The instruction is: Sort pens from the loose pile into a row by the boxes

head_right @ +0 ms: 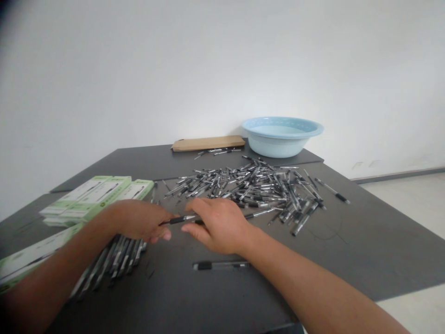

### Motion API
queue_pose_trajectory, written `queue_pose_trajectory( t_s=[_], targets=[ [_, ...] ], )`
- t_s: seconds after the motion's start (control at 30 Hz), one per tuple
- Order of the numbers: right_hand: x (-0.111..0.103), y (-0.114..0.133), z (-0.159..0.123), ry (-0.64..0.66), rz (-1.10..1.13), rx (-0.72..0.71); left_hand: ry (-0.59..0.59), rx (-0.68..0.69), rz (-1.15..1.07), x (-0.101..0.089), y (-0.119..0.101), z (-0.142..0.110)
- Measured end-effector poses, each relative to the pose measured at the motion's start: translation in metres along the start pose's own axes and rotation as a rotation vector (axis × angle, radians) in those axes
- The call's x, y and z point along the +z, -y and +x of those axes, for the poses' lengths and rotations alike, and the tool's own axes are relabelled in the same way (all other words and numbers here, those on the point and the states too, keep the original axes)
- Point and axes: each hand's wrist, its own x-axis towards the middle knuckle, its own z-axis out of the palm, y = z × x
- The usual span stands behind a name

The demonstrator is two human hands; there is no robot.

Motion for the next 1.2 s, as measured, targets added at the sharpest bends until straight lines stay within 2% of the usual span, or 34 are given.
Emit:
queue_pose_trajectory(
  t_s=[0.3,0.63,0.97,1.1,1.2],
  targets=[
    [-0.0005,-0.0005,0.0008,0.023,-0.016,-0.04,-0.004,0.017,-0.005,0.0014,0.0034,0.0024],
    [-0.0009,0.0014,-0.0007,0.037,0.023,0.013,-0.024,0.029,0.038,0.0011,0.0011,-0.0001],
    [-0.0019,-0.0015,-0.0008,0.017,0.046,-0.055,-0.022,0.001,-0.01,0.0022,0.0011,0.0005],
    [-0.0028,0.0002,-0.0013,0.015,0.084,-0.036,-0.018,0.004,-0.021,0.0015,0.0025,0.0],
    [-0.0034,0.0016,-0.0021,-0.016,0.196,0.044,-0.02,-0.02,-0.009,-0.0009,0.0018,-0.0036]
  ],
)
